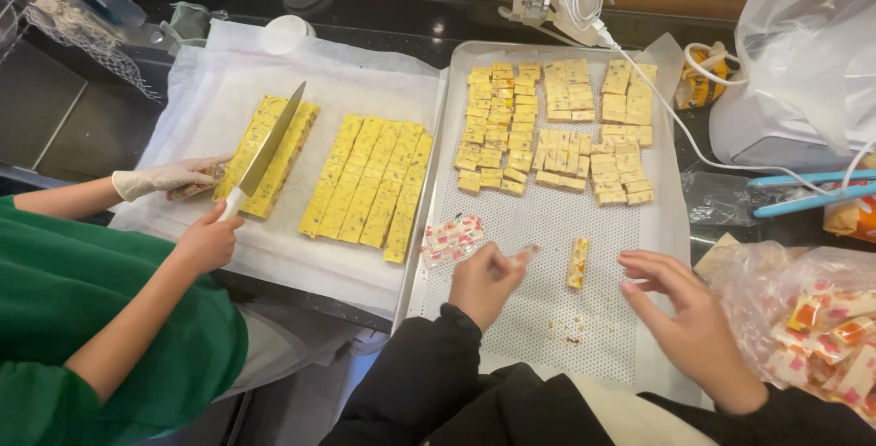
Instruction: The person wraps individual pieces of rectangular yellow candy in patterned paper by hand and places them onto a tray, while another person nearby cuts large slabs of the candy into smaller bars using a knife.
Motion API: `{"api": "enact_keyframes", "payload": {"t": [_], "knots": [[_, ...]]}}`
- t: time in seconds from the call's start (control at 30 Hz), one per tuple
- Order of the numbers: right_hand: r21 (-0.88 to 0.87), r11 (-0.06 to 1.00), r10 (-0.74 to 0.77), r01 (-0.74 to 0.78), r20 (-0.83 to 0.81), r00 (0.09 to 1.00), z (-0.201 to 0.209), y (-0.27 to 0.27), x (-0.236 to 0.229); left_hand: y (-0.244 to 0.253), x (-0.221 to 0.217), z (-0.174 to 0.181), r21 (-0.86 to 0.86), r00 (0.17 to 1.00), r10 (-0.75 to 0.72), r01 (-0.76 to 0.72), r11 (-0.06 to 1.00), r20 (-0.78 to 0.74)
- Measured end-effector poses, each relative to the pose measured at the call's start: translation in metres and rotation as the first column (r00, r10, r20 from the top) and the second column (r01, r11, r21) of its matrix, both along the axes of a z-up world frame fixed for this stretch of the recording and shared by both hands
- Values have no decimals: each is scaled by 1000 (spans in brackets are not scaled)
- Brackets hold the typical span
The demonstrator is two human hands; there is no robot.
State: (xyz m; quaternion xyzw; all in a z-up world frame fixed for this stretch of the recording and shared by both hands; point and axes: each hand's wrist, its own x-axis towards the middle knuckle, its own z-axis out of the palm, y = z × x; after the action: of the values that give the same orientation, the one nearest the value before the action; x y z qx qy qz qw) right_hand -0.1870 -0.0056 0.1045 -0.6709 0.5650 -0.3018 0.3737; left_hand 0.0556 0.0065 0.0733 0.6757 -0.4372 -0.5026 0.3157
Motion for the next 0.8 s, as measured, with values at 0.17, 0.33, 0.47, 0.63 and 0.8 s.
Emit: {"api": "enact_keyframes", "payload": {"t": [0.17,0.33,0.47,0.63,0.8], "knots": [[338,941,-64,-4,191,979,14,-4,35,26,-38,14,-39,983,-18,11,999,-182],[284,959,-60,-15,255,965,11,-5,29,25,-43,33,-40,954,-101,93,995,-281],[240,970,-41,-33,295,955,9,-3,26,24,-48,12,-195,959,-100,49,980,-264],[-68,995,87,-77,160,983,8,6,24,21,-49,26,-171,956,50,-103,980,-290],[278,961,-105,-5,379,920,3,5,21,20,-48,18,-237,976,83,-131,963,-202]]}}
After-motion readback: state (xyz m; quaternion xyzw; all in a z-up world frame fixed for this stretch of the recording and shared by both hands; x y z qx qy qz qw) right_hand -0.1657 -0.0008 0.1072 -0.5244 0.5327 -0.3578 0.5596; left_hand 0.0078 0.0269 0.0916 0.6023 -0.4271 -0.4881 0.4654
